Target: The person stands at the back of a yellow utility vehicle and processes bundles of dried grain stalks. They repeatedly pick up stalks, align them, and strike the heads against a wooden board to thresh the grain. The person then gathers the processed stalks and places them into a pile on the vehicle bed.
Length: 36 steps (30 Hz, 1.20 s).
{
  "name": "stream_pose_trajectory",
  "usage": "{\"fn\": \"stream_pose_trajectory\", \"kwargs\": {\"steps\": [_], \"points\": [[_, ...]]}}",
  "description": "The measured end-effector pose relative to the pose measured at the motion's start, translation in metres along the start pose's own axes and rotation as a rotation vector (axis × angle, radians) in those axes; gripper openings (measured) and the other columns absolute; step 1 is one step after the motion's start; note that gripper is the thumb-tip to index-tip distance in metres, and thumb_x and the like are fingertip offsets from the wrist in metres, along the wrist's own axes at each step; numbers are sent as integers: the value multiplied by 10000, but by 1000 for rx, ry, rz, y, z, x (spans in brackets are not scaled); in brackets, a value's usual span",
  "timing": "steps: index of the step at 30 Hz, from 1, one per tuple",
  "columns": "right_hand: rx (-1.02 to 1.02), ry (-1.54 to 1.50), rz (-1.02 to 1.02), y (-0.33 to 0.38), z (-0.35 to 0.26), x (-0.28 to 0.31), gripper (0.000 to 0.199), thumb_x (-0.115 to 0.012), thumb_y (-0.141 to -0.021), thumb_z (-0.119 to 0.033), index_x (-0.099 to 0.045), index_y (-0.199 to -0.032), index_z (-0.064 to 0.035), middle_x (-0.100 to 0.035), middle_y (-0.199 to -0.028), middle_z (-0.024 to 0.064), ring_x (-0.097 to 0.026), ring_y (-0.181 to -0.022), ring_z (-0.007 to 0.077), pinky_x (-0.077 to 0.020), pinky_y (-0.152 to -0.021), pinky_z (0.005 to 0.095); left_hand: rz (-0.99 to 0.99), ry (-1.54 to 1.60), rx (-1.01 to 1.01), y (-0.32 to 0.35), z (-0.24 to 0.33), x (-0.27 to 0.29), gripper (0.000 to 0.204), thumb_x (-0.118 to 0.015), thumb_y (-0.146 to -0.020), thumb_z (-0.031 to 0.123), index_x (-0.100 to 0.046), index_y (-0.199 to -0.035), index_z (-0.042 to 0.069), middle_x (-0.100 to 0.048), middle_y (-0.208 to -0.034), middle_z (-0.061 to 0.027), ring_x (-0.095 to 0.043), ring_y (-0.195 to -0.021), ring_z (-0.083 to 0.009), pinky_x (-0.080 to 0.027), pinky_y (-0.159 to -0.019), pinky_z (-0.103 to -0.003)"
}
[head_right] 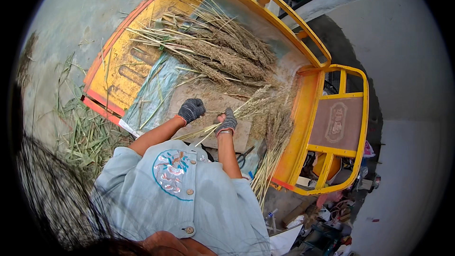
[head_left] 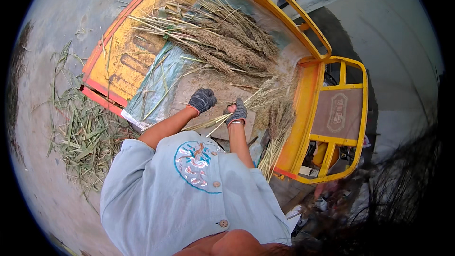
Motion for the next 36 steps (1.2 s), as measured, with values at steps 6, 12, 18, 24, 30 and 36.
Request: {"fn": "stream_pose_trajectory", "kwargs": {"steps": [6,12,18,24,30,36], "points": [[122,201,249,-12,-4,21,286,-544,-806,-339,-401,-660,-138,-360,-523,-11,-349,-411,145,-294,-382,304,126,-259,-328,7,6,19,237,-518,-780,237,-544,-731,7,-576,-702,-190,-556,-674,-348,-432,-625,-422],[201,171,395,-38,-31,53,316,-608,-756,-350,-460,-734,-71,-406,-634,27,-388,-525,176,-420,-525,342,15,-326,-277,34,-24,55,225,-548,-773,229,-535,-805,7,-561,-769,-212,-527,-738,-388,-422,-661,-439],[363,156,442,-55,-87,91,346,-534,-796,-412,-446,-686,-96,-413,-582,30,-369,-470,185,-338,-454,340,187,-319,-175,85,-122,164,182,-571,-746,189,-541,-769,10,-559,-740,-212,-538,-714,-381,-432,-627,-411],[274,80,448,-71,-100,123,416,-482,-820,-442,-325,-562,-157,-281,-450,-2,-229,-343,163,-190,-344,303,73,-1021,664,204,-228,287,430,-623,-696,254,-531,-1081,84,-554,-1051,-162,-539,-939,-300,-431,-793,-408],[230,201,352,-59,-63,87,653,-477,-782,-515,-419,-1197,-15,-466,-1220,78,-487,-1031,249,-373,-853,451,522,-801,58,142,-84,221,471,-592,-737,330,-513,-1107,51,-502,-1144,-180,-470,-1043,-336,-367,-879,-416],[292,87,265,-33,-66,47,519,-527,-775,-476,-504,-1079,-56,-568,-993,56,-534,-844,223,-418,-735,377,-71,-530,-262,59,-24,52,382,-555,-782,324,-563,-1032,36,-566,-1024,-168,-524,-945,-322,-409,-825,-389]]}}
Point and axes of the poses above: each hand's wrist, its own y-axis away from the middle knuckle, its own x-axis out of the back of the hand, z = x × y, the point moved 10 cm from there along -y, towards the middle knuckle
